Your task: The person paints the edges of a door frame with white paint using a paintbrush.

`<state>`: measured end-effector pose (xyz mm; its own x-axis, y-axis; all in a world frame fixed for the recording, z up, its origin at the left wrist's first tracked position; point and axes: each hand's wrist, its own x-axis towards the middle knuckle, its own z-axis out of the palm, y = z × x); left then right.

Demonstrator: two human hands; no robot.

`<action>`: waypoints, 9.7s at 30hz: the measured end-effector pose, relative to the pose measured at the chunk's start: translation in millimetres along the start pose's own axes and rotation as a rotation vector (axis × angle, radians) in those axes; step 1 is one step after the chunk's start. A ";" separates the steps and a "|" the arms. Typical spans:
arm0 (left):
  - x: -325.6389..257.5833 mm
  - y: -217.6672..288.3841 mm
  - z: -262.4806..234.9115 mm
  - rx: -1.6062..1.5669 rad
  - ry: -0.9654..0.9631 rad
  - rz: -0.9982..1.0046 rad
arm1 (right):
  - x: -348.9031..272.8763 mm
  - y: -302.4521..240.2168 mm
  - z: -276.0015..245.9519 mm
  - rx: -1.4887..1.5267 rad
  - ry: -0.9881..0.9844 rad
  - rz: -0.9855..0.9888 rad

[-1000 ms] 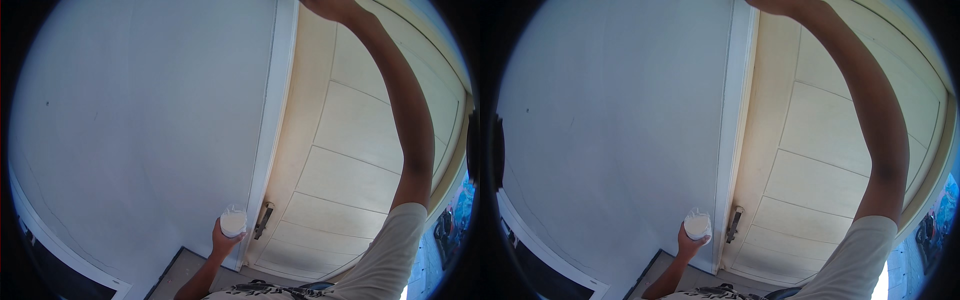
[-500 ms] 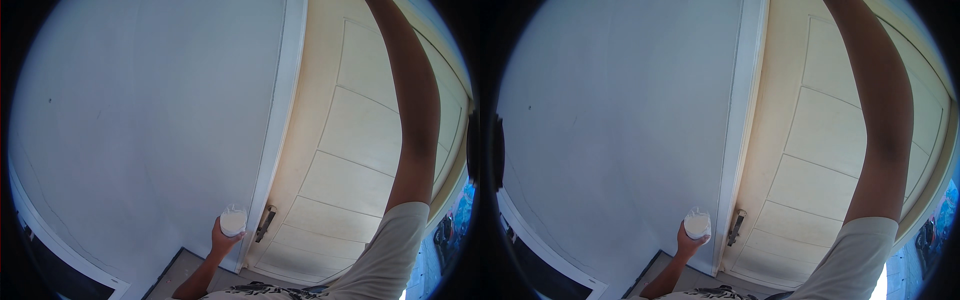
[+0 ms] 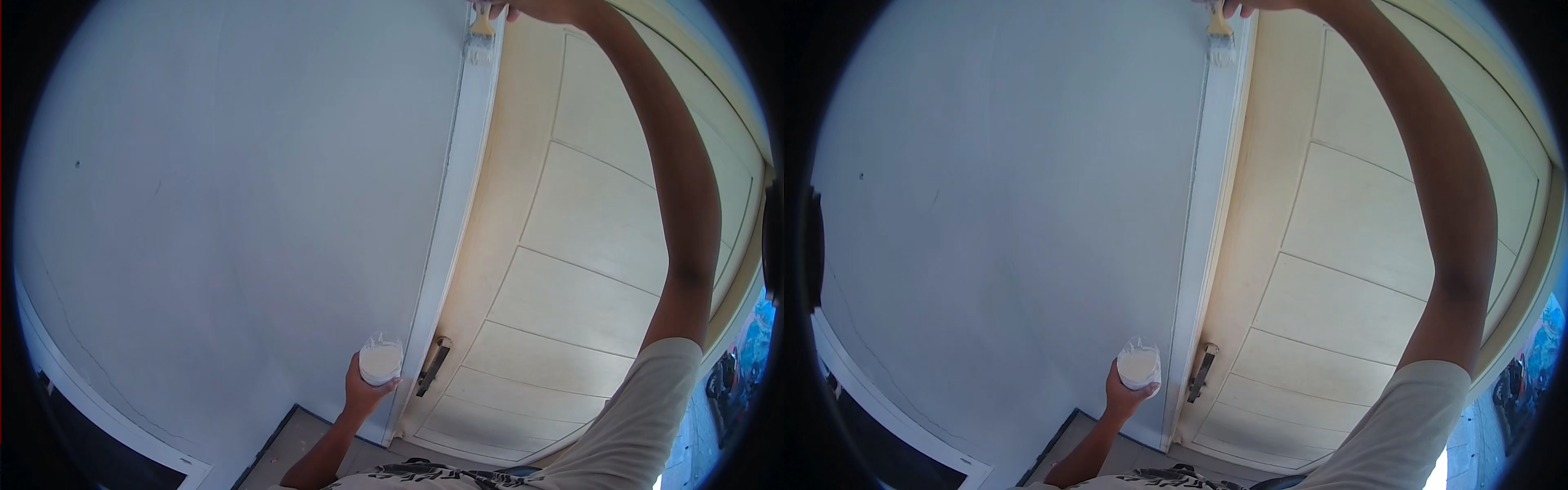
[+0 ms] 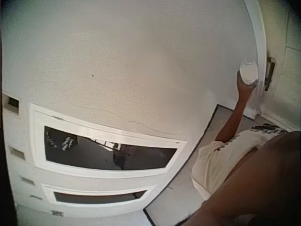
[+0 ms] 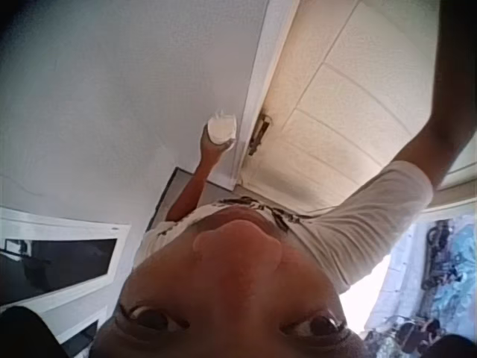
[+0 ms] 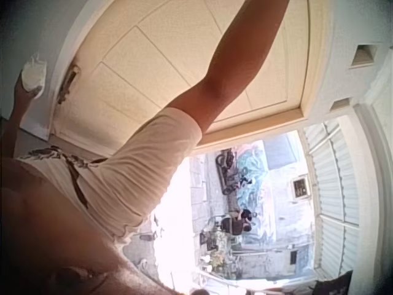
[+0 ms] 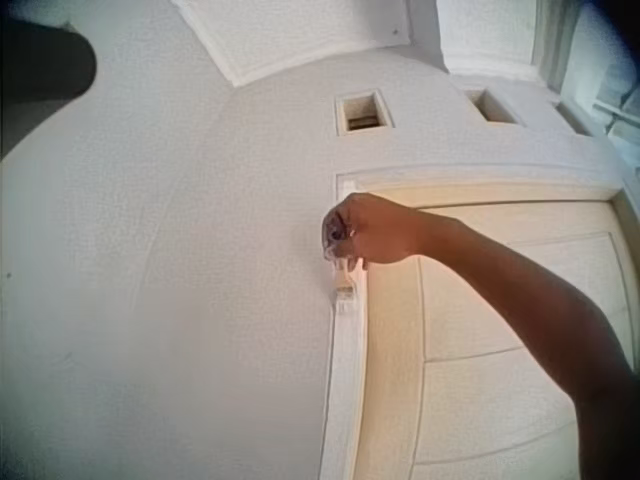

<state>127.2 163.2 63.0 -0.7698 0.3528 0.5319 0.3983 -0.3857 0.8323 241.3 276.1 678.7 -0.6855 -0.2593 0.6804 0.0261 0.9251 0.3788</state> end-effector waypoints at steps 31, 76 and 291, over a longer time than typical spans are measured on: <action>-2.9 7.3 3.0 -0.011 -0.024 -0.043 | 1.7 106.6 -19.4 0.324 0.618 -0.154; -1.4 20.9 1.2 0.031 -0.108 -0.124 | 20.7 151.5 19.5 0.731 0.789 0.000; 18.0 -20.6 -33.1 0.022 -0.176 -0.182 | -48.5 124.8 164.7 0.835 0.740 0.087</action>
<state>88.6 149.2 50.2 -0.7321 0.5581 0.3907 0.2739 -0.2841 0.9189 158.0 449.9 589.6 -0.0963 -0.0290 0.9949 -0.6345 0.7719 -0.0389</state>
